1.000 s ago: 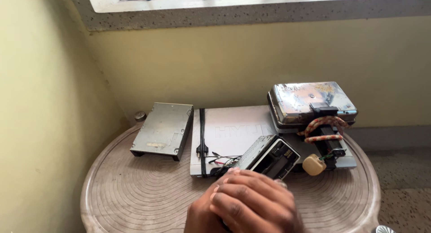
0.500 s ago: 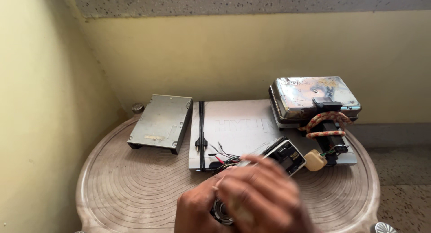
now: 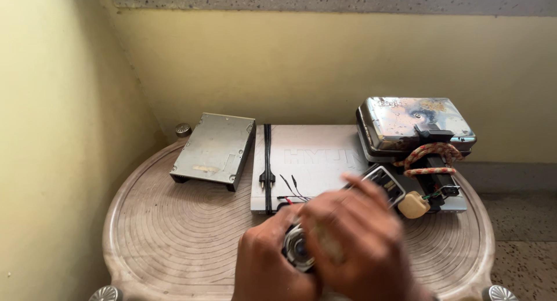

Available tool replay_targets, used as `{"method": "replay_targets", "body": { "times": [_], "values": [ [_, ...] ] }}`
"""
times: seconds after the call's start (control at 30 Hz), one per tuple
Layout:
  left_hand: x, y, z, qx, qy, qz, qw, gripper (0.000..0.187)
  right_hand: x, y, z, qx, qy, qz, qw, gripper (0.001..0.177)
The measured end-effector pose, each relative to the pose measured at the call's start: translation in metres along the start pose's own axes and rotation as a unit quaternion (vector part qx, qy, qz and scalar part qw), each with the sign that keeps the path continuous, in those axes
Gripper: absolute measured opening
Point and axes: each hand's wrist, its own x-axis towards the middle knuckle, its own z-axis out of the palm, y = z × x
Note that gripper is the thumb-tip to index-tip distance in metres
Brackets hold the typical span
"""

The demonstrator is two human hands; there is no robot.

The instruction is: The person wipes the exterior surfaces of a disassembled car stereo unit using a cloth. They clean the front face, sides, and back panel of the device, turning it over to reach different areas. The person also wipes the metal mounting bracket attached to the stereo.

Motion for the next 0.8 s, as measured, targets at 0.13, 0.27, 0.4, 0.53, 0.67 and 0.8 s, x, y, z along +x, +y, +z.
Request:
{"method": "replay_targets", "body": {
  "times": [0.13,0.27,0.4,0.53,0.67,0.8],
  "values": [
    [0.000,-0.001,0.000,-0.052,0.027,0.053,0.997,0.050,0.011,0.030,-0.014,-0.035,0.047,0.030,0.998,0.009],
    [0.002,-0.001,0.006,-0.090,0.032,0.040,0.995,0.056,0.013,0.038,-0.019,-0.071,0.099,0.080,0.989,0.012],
    [0.003,-0.006,0.007,-0.112,0.009,0.035,0.993,0.052,0.016,0.019,-0.010,-0.059,0.095,0.095,0.989,0.013],
    [0.004,-0.007,0.007,-0.119,0.009,0.030,0.992,0.040,0.013,-0.030,-0.003,0.072,0.015,0.028,0.997,0.013],
    [0.006,-0.002,0.006,-0.083,0.003,-0.011,0.996,0.038,0.023,-0.018,-0.002,0.085,0.014,0.024,0.996,0.011],
    [0.007,0.003,0.006,-0.142,0.016,0.025,0.989,0.044,0.030,0.015,-0.023,-0.064,0.021,0.084,0.994,0.020]
  ]
}}
